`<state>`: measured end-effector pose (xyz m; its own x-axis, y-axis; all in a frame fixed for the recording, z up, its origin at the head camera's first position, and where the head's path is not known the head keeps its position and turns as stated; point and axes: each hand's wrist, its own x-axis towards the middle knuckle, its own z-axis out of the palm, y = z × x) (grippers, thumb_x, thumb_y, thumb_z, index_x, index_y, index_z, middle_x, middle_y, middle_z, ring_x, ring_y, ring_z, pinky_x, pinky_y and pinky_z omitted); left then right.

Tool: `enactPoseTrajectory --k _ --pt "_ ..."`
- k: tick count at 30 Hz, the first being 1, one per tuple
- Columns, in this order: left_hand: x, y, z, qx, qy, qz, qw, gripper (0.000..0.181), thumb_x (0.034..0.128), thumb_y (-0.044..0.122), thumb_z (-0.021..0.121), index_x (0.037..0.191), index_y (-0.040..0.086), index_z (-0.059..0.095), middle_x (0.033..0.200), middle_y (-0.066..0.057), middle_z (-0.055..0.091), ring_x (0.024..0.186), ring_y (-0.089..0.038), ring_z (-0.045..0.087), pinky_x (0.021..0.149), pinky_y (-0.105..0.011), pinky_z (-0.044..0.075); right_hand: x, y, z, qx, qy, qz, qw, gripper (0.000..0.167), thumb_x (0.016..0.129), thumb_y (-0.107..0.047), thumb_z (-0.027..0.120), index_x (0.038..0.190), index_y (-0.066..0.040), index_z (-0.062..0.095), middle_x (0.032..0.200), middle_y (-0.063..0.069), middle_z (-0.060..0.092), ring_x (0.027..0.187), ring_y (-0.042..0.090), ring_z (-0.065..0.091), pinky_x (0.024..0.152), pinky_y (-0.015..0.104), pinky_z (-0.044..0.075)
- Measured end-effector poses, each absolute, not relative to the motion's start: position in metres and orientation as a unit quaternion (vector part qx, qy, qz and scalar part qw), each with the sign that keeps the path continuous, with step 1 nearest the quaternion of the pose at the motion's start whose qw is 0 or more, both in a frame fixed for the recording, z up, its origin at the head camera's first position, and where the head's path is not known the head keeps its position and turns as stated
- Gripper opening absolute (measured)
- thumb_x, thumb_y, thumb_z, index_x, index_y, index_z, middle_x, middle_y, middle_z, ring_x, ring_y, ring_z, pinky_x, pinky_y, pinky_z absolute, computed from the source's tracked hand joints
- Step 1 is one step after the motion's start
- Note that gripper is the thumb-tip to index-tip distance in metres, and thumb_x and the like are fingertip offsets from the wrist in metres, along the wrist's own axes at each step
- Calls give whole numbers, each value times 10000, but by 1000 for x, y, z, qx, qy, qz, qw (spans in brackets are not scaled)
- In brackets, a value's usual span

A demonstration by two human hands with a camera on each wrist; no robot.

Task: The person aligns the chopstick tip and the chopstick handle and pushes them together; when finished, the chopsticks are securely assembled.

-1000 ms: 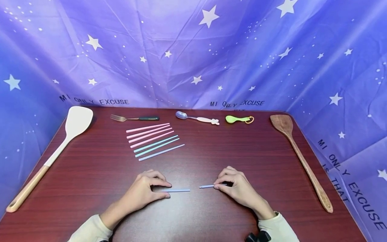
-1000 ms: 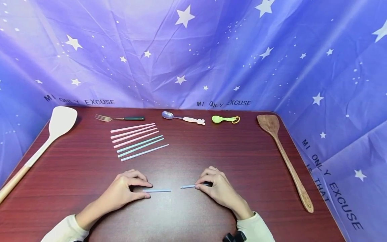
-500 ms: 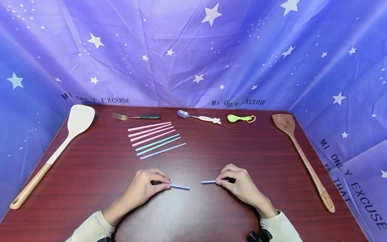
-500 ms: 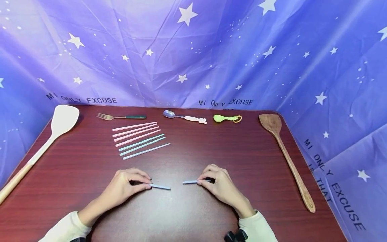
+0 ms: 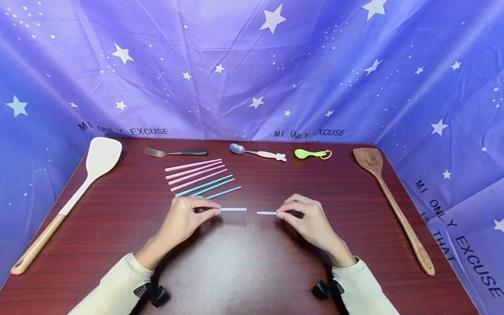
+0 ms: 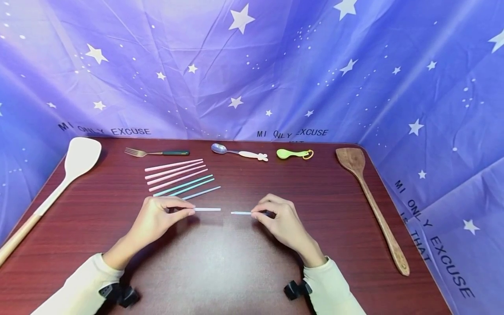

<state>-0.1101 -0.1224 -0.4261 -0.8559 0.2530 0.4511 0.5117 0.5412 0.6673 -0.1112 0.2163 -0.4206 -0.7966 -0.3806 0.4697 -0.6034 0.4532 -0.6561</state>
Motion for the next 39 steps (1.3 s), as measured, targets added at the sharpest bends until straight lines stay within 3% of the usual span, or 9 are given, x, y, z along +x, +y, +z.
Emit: enactPoseTrajectory --k 17,30,39 --pt "-108 -112 -420 -202 -869 -436 120 90 828 195 876 913 204 847 881 86 806 724 30 647 636 -148 462 -112 205 -419 276 -847 435 132 107 859 -90 837 888 -190 814 880 -95 710 840 48 661 745 290 536" --pt "-108 -111 -421 -210 -869 -431 119 96 829 200 876 920 205 846 886 100 805 801 17 711 685 -187 533 -114 203 -420 299 -838 428 157 140 839 -41 840 883 -170 807 860 -59 704 812 76 656 713 288 524" --pt "-104 -110 -423 -216 -870 -425 125 93 828 195 875 914 184 842 859 86 796 633 28 529 568 -132 396 -113 199 -423 308 -840 419 152 106 853 -57 832 885 -152 799 874 -55 693 818 79 647 697 288 512"
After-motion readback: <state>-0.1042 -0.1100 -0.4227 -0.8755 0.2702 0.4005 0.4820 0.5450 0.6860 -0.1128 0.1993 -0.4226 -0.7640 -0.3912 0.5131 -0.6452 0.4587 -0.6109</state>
